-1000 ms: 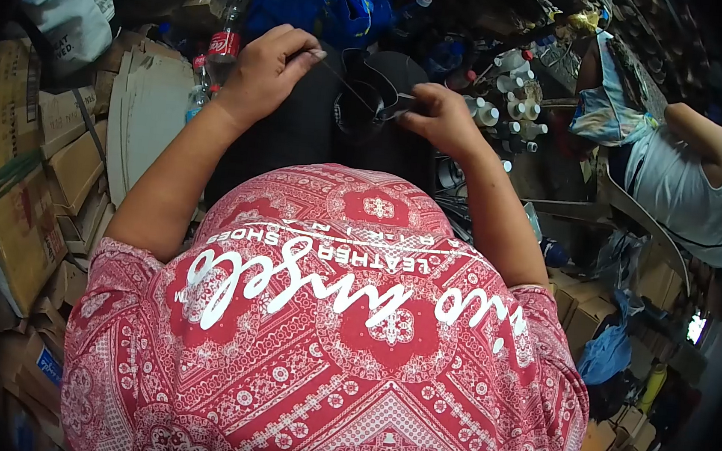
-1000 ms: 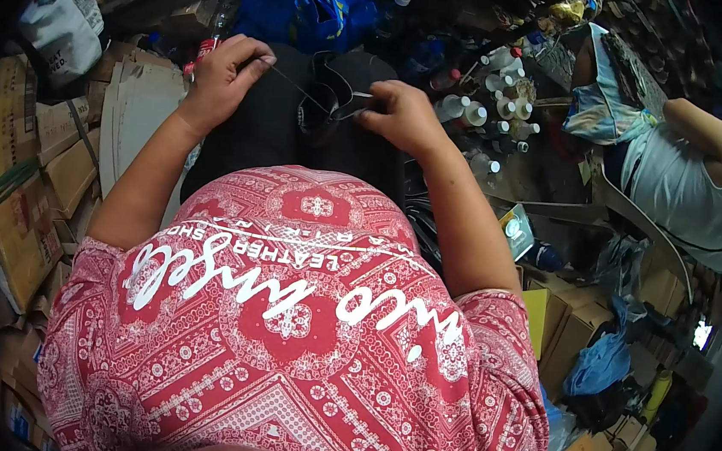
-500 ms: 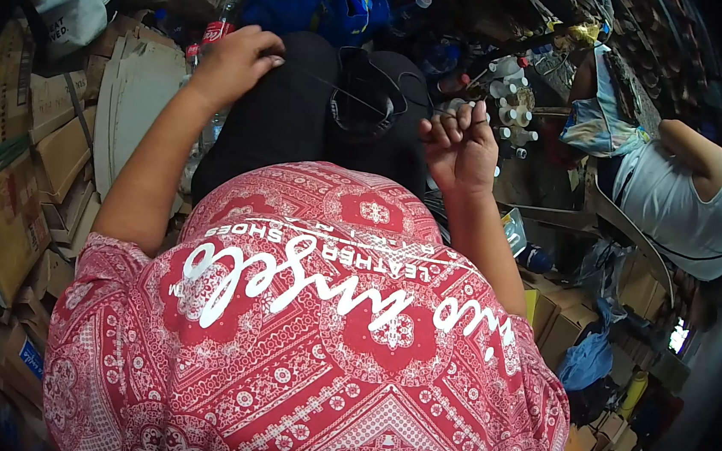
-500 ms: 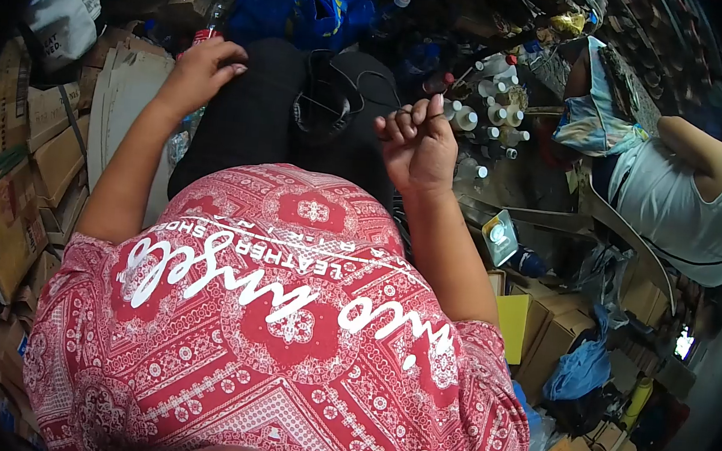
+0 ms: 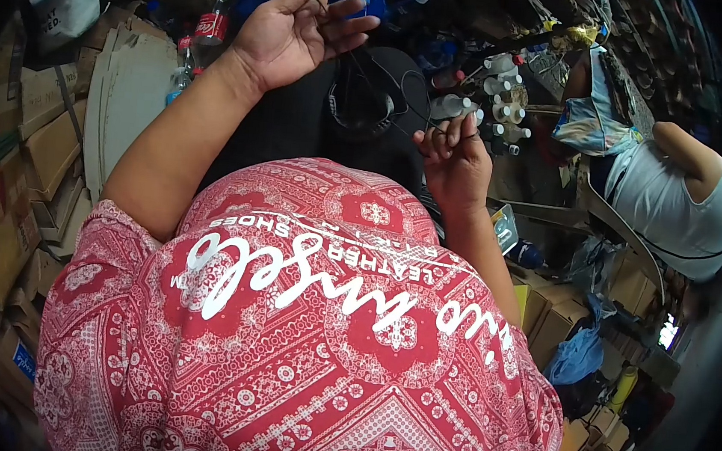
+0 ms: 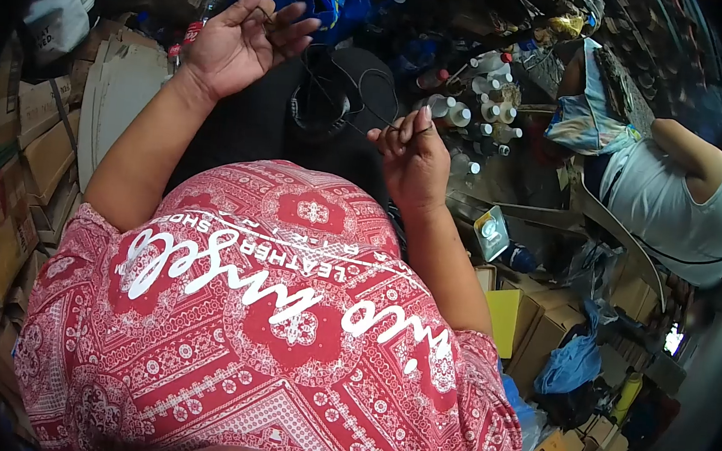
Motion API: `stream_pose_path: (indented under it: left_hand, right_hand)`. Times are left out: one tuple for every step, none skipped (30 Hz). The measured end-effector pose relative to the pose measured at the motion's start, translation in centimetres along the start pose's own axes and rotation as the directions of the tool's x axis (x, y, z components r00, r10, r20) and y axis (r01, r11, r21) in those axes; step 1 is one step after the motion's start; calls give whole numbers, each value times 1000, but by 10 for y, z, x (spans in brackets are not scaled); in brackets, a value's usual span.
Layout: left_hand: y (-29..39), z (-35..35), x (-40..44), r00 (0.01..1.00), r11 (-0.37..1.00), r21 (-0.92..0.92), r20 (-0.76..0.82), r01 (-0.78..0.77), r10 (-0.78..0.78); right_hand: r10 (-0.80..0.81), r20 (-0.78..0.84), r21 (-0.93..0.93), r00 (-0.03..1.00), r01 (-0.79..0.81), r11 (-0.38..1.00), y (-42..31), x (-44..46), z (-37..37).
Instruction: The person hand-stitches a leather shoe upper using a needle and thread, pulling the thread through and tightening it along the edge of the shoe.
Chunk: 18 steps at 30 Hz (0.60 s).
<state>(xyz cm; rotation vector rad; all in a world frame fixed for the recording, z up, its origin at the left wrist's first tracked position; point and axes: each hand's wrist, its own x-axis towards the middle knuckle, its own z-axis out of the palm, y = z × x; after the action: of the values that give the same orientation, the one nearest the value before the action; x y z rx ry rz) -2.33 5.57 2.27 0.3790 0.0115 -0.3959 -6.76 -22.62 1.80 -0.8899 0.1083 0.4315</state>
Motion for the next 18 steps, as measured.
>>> stream_pose_path:
  left_hand:
    - [4, -16, 3, 999, 999, 14, 15, 30, -30]
    - [8, -33, 9, 999, 999, 13, 15, 32, -32]
    - [13, -40, 14, 984, 995, 24, 148, 94, -96]
    - [14, -47, 17, 948, 987, 44, 275, 152, -158]
    - [14, -55, 16, 949, 987, 41, 273, 152, -158]
    - [15, -50, 13, 978, 976, 190, 157, 107, -138]
    - [17, -45, 11, 994, 937, 340, 46, 77, -98]
    - [19, -41, 10, 994, 937, 341, 48, 79, -101]
    - [22, -39, 8, 992, 766, 642, -115, 36, 50]
    - [27, -39, 6, 947, 497, 866, -209, 64, 243]
    - [38, -46, 1, 918, 386, 917, -239, 105, 318]
    - [52, -58, -3, 891, 180, 975, -196, 132, 410]
    - [68, -65, -9, 858, 77, 982, -190, 174, 478]
    - [79, -67, -13, 821, -23, 975, -172, 220, 545]
    - [78, -65, -13, 824, -26, 975, -171, 220, 541]
    - [73, -61, -14, 842, -103, 990, -28, 99, 538]
    - [66, -56, -16, 843, -179, 984, 115, -23, 526]
    - [50, -37, -15, 908, -142, 986, 133, -83, 397]
  right_hand:
    - [0, -3, -1, 1000, 0, 1000, 0, -1, 0]
    - [-1, -17, -18, 1000, 0, 1000, -1, -2, 1]
    - [0, -31, -34, 1000, -1, 999, -1, -3, 2]
    - [3, -33, -34, 999, -4, 999, 0, -3, 0]
    - [0, -1, -20, 1000, 0, 1000, 0, -3, -3]
    - [-4, 31, -5, 999, 4, 1000, -1, -2, -3]
    - [-5, 31, -5, 1000, 5, 1000, -3, -3, -1]
    - [-43, -27, -114, 999, 40, 993, -5, -4, 3]
    - [-89, -83, -222, 992, 69, 973, -6, -6, 5]
    - [-93, -89, -216, 992, 72, 974, -11, -9, 0]
    - [-12, -186, -418, 983, -68, 906, -23, -13, -11]
    - [47, -296, -583, 954, -219, 782, -36, -17, -25]
    - [119, -223, -711, 968, -245, 659, -46, -18, -59]
    - [73, -245, -818, 967, -247, 520, -52, -25, -69]
    - [93, -351, -826, 932, -355, 438, -59, -31, -78]
    - [103, -453, -816, 885, -459, 350, -63, -35, -86]
    - [103, -454, -816, 885, -459, 352, -64, -35, -96]
    - [99, -435, -811, 895, -438, 388, -63, -34, -107]
